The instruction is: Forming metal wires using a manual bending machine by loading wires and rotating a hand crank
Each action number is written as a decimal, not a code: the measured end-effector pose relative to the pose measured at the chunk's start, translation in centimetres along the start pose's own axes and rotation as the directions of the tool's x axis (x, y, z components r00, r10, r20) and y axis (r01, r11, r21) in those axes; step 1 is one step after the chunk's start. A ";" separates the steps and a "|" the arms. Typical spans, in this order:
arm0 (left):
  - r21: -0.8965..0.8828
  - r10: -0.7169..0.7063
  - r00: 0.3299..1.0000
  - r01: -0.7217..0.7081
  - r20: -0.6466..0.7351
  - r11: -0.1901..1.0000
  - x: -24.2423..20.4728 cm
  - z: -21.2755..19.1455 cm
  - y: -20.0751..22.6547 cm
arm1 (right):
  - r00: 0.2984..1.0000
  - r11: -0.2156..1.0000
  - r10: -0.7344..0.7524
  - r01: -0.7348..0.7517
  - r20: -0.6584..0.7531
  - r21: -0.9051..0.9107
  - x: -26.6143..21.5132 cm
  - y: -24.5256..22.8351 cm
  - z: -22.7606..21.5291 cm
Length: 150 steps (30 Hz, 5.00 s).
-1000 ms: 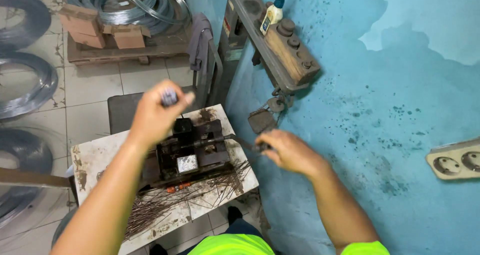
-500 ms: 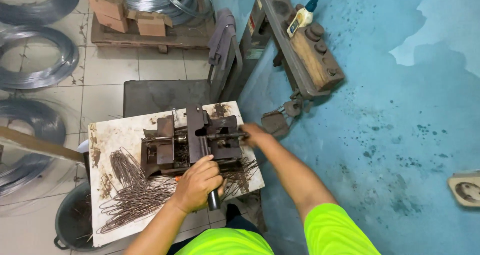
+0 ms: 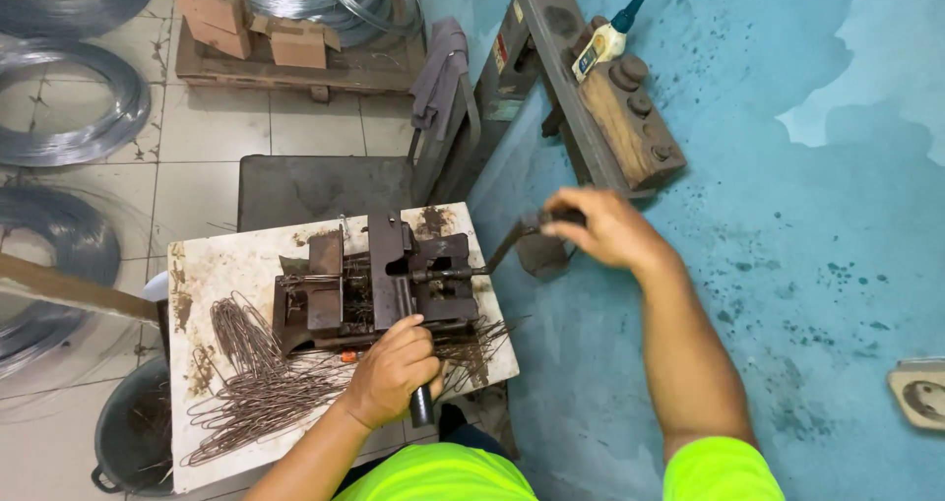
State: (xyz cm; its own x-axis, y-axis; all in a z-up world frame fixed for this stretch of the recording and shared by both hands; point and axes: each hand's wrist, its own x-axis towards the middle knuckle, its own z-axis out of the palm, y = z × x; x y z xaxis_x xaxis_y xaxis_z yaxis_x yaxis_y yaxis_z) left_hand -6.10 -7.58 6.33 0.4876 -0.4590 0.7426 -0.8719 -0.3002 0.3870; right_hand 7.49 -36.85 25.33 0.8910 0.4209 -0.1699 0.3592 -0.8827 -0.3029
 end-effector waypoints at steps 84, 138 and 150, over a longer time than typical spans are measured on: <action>0.212 -0.370 0.847 0.470 -0.381 0.857 14.7 -8.0 -7.8 | 0.935 0.939 0.285 -0.317 0.209 0.136 -10.0 1.7 11.4; 0.361 -0.877 -0.359 0.809 -0.320 -0.463 -18.2 -6.5 -18.5 | 0.842 0.980 0.095 -0.173 0.532 0.100 -5.6 -7.9 28.1; 0.168 -0.900 -0.163 0.954 -0.405 -0.249 -14.6 -7.9 -16.9 | 0.817 0.965 0.132 -0.235 0.562 0.116 -5.9 -8.1 26.7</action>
State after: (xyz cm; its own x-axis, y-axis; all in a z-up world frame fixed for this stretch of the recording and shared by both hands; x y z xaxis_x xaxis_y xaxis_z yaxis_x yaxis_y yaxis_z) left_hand 1.14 10.78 -6.72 0.6865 0.6836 -0.2480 0.6895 -0.5035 0.5206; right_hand -8.12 -26.63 3.75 0.6189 0.3448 -0.7057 0.1048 -0.9267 -0.3608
